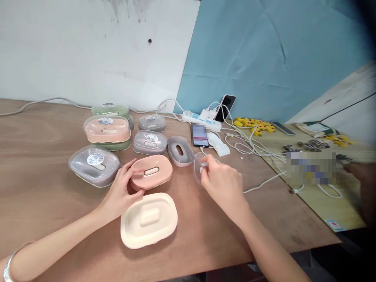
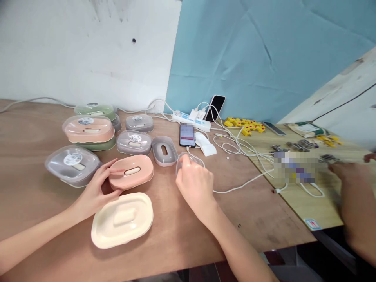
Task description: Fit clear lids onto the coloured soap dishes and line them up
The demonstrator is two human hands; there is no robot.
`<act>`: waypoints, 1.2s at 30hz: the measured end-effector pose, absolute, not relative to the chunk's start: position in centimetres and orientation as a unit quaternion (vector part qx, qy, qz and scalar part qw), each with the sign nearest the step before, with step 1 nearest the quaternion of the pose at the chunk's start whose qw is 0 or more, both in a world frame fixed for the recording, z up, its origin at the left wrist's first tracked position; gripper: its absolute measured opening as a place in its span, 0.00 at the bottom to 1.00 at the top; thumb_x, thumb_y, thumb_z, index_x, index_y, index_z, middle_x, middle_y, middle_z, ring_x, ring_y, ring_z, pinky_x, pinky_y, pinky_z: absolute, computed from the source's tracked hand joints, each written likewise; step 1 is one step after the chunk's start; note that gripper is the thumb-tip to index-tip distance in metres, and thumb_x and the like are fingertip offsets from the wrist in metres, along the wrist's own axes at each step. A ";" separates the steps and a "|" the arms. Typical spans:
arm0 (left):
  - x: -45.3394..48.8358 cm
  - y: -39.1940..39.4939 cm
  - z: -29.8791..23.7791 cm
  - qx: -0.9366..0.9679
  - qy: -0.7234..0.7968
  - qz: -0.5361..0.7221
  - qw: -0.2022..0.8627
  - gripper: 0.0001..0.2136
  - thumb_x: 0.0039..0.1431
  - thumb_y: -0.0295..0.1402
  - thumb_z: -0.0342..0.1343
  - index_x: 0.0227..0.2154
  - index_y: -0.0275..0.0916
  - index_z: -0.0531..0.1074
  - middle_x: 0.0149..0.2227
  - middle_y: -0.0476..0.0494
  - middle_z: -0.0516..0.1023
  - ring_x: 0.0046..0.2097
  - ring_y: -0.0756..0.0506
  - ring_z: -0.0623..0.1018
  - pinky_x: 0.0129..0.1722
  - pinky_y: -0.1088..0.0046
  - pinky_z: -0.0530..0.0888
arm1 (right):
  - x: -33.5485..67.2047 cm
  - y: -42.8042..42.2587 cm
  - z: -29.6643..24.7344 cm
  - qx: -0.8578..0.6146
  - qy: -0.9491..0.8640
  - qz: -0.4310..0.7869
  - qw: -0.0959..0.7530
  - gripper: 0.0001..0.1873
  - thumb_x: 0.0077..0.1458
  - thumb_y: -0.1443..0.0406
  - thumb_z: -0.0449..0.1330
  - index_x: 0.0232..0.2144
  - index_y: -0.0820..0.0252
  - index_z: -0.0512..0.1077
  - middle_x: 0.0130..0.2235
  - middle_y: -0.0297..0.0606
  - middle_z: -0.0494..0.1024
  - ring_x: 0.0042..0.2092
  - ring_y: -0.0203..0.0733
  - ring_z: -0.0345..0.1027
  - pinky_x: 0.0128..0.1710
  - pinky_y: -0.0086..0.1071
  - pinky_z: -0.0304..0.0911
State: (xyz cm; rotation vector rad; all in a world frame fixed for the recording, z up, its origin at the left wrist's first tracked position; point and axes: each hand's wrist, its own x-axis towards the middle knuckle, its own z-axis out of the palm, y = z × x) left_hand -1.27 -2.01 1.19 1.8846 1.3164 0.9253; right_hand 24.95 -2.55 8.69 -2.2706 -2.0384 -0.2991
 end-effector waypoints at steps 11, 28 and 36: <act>-1.2 -1.7 1.7 0.699 0.484 0.380 0.363 0.15 0.45 0.40 0.66 0.21 0.40 0.65 0.60 0.41 0.60 0.61 0.34 0.59 0.58 0.53 0.59 | 25.5 -3.2 10.0 -0.504 -0.665 0.137 0.535 0.07 0.60 0.65 0.54 0.39 0.54 0.72 0.37 0.36 0.75 0.39 0.39 0.73 0.38 0.35 0.67; -2.3 -0.8 1.3 0.711 0.348 0.332 0.513 0.31 0.53 0.35 0.64 0.57 0.45 0.54 0.64 0.38 0.56 0.64 0.38 0.58 0.63 0.55 0.58 | 23.7 -0.8 4.5 -0.477 -0.543 0.524 0.451 0.17 0.51 0.58 0.64 0.43 0.55 0.72 0.46 0.40 0.78 0.49 0.42 0.70 0.41 0.32 0.67; -2.4 -1.0 1.8 0.737 0.346 0.319 0.486 0.39 0.53 0.35 0.64 0.63 0.48 0.47 0.66 0.41 0.49 0.65 0.36 0.55 0.63 0.54 0.57 | 23.5 -0.8 2.7 -0.501 -0.575 0.503 0.406 0.21 0.54 0.52 0.59 0.48 0.53 0.72 0.55 0.39 0.72 0.55 0.47 0.66 0.56 0.43 0.60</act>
